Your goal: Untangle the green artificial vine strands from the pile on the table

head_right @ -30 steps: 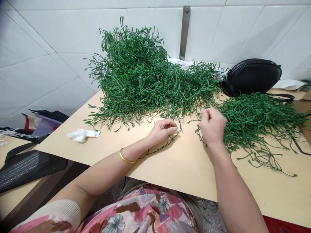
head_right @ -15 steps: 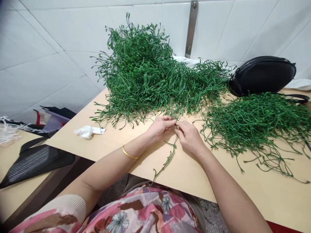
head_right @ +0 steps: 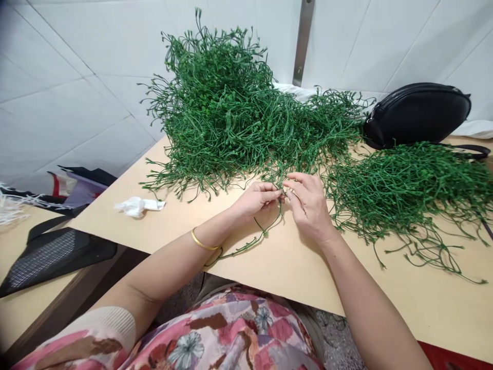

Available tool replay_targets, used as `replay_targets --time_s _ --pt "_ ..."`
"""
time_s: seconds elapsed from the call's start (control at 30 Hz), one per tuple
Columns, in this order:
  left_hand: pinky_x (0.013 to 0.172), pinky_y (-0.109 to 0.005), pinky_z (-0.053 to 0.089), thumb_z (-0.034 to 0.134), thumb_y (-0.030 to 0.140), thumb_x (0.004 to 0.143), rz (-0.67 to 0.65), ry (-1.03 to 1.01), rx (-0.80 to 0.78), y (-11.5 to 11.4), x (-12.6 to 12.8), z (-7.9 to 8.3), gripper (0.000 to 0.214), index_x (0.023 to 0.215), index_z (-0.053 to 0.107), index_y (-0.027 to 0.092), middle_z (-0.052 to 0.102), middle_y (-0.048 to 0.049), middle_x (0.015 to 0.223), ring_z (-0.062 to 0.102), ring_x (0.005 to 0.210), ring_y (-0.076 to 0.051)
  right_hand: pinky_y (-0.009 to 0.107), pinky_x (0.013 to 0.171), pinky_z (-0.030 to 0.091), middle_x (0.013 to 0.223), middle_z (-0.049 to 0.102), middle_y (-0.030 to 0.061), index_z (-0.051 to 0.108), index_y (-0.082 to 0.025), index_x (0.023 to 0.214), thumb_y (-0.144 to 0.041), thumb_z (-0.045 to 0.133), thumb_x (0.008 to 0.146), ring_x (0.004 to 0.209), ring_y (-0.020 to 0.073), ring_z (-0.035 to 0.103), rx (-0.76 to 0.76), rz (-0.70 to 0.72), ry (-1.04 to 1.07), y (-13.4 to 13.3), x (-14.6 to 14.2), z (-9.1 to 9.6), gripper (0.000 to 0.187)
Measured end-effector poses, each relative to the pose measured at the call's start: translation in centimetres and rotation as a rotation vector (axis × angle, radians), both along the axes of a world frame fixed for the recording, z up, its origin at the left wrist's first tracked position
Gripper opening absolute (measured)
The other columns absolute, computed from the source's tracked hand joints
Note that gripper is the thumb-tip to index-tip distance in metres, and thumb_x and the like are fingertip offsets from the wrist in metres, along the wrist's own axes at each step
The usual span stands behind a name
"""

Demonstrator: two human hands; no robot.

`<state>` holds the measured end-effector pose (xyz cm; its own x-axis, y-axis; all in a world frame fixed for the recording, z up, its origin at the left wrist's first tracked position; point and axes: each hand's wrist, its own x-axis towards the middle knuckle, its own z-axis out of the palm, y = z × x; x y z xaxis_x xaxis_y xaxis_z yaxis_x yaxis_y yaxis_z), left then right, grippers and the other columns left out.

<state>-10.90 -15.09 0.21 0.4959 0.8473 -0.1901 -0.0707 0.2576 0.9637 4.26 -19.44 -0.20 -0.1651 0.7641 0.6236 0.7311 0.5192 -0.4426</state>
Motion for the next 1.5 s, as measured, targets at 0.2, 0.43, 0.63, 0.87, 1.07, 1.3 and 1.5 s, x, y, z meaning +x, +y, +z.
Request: replay_targets --time_s 0.2,0.43,0.63,0.87,1.07,1.3,1.5 --pt "0.044 -0.02 0.022 0.062 0.023 0.071 0.057 -0.025 0.081 0.1 -0.1 -0.1 0.021 0.056 0.051 0.013 0.047 0.0033 0.049 0.034 0.043 -0.003 0.039 0.077 0.04 0.079 0.063 0.0056 0.066 -0.022 0.096 -0.022 0.049 0.082 0.084 0.0228 0.05 -0.125 -0.027 -0.045 0.0 -0.1 -0.4 0.021" --pt "0.045 -0.02 0.023 0.067 0.022 0.067 0.074 -0.127 0.044 0.3 0.0 -0.6 0.024 0.057 0.046 0.014 0.044 0.005 0.05 0.034 0.044 -0.003 0.039 0.074 0.036 0.076 0.062 0.0057 0.064 -0.021 0.103 -0.027 0.05 0.082 0.079 0.0231 0.049 -0.133 -0.091 -0.118 -0.1 -0.6 -0.7 0.026" --pt "0.042 -0.021 0.017 0.07 0.021 0.064 0.026 -0.181 -0.028 0.5 0.0 -1.0 0.027 0.058 0.045 0.015 0.04 0.0061 0.048 0.033 0.04 -0.002 0.037 0.073 0.037 0.077 0.056 0.0058 0.062 -0.02 0.08 -0.03 0.053 0.08 0.08 0.0221 0.048 -0.195 -0.081 -0.088 0.5 -0.3 -1.4 0.013" --pt "0.042 -0.019 0.015 0.064 0.02 0.07 -0.032 -0.16 -0.121 0.9 -0.2 -0.9 0.027 0.059 0.04 0.014 0.054 0.0003 0.057 0.036 0.04 -0.002 0.04 0.081 0.038 0.082 0.064 0.0056 0.062 -0.022 0.077 -0.036 0.053 0.082 0.086 0.0231 0.053 -0.218 -0.1 0.107 0.4 0.6 -0.2 0.017" --pt "0.046 -0.022 0.019 0.059 0.019 0.072 -0.047 0.026 0.125 0.5 0.2 -1.1 0.024 0.055 0.043 0.014 0.044 0.004 0.049 0.032 0.043 -0.004 0.036 0.078 0.04 0.077 0.063 0.0054 0.059 -0.022 0.072 -0.036 0.041 0.088 0.085 0.0217 0.055 -0.128 -0.203 0.22 0.2 0.8 0.3 0.028" --pt "0.052 -0.022 0.024 0.059 0.015 0.067 0.016 0.018 0.31 0.6 0.5 -1.6 0.022 0.052 0.043 0.014 0.038 0.0062 0.049 0.032 0.052 -0.005 0.027 0.058 0.033 0.061 0.049 0.0004 0.044 -0.02 0.064 -0.04 0.034 0.09 0.06 0.0135 0.045 -0.578 0.036 0.166 0.5 -0.7 -0.7 0.034" --pt "0.048 -0.02 0.024 0.059 0.016 0.07 0.043 -0.064 0.169 0.9 0.5 -2.1 0.023 0.054 0.043 0.014 0.039 0.0059 0.046 0.033 0.046 -0.004 0.027 0.057 0.028 0.059 0.046 0.0003 0.041 -0.02 0.063 -0.039 0.034 0.089 0.058 0.0134 0.041 -0.578 -0.089 0.061 0.1 -1.1 -0.7 0.033"
